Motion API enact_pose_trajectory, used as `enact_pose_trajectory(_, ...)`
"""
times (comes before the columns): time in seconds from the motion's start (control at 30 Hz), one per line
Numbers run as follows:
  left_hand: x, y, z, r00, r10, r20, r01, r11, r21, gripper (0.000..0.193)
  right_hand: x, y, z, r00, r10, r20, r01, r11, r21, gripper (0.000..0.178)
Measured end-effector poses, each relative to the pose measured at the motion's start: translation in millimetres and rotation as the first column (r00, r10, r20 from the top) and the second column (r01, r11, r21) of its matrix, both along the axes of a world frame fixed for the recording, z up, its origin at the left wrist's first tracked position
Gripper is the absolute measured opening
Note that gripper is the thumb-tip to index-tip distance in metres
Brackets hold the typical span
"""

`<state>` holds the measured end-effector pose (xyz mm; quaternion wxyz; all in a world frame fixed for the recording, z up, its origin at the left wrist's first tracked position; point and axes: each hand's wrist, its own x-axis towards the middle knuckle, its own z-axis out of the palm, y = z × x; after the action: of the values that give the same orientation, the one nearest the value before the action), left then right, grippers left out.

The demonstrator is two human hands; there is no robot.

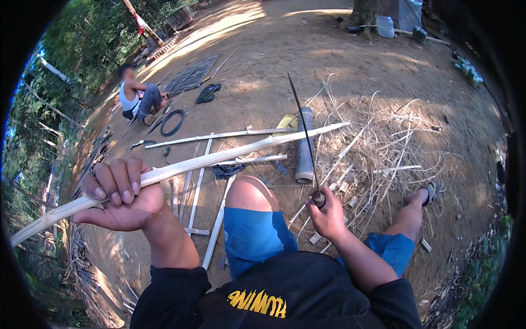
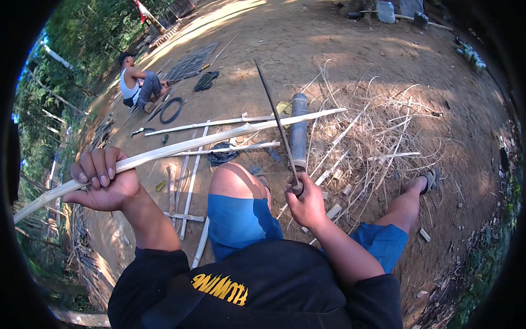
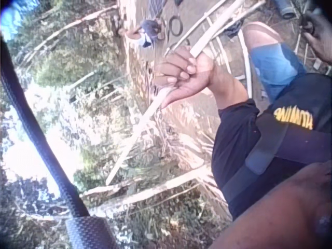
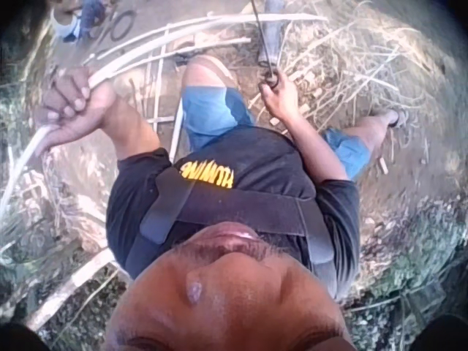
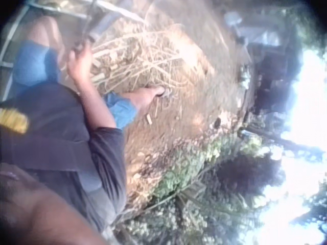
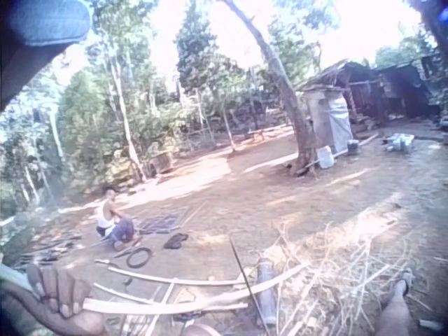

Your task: The person uses a machete to shave and thin a long piece of bamboo while sitting on the ground, periodically flipping the bamboo and removing shaved strips.

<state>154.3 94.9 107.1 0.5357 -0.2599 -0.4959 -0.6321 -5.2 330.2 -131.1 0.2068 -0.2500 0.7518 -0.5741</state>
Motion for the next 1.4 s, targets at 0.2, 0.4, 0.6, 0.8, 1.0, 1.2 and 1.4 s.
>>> enact_pose_trajectory(0.2, 12.5, 42.5, -6.3, 0.994, -0.093, 0.063, 0.101, 0.986, -0.131, 0.046, 43.6, -3.8, 61.4, 0.977, 0.212, 0.000, -0.212, 0.977, 0.014, 0.028)
enact_pose_trajectory(0.4, 11.7, 72.7, -19.6, 0.999, -0.037, -0.010, 0.035, 0.991, -0.131, 0.045, 77.4, 3.4, 116.1, 0.864, 0.396, -0.310, -0.453, 0.881, -0.137, 0.028)
enact_pose_trajectory(0.6, 19.2, 85.2, -36.4, 0.995, 0.064, -0.074, -0.072, 0.991, -0.112, 0.053, 107.2, 10.7, 137.2, 0.852, 0.415, -0.319, -0.479, 0.864, -0.156, 0.028)
enact_pose_trajectory(0.8, 16.8, 95.8, -41.2, 0.995, 0.074, -0.064, -0.075, 0.997, -0.024, 0.048, 104.5, 14.2, 110.7, 0.906, 0.354, -0.230, -0.380, 0.922, -0.077, 0.020)
enact_pose_trajectory(1.0, 18.7, 100.4, -43.3, 0.994, 0.078, -0.071, -0.081, 0.996, -0.035, 0.048, 83.1, 26.9, 101.7, 0.971, 0.237, 0.006, -0.236, 0.963, 0.128, 0.017)
enact_pose_trajectory(1.2, 16.9, 101.7, -41.6, 0.995, 0.069, -0.069, -0.074, 0.994, -0.075, 0.048, 104.4, 25.2, 114.5, 0.886, 0.432, -0.166, -0.442, 0.896, -0.029, 0.018)
enact_pose_trajectory(1.4, 16.1, 105.3, -41.0, 0.992, 0.119, -0.050, -0.119, 0.993, 0.008, 0.047, 84.9, 42.5, 99.2, 0.922, 0.380, -0.068, -0.370, 0.920, 0.128, 0.027)
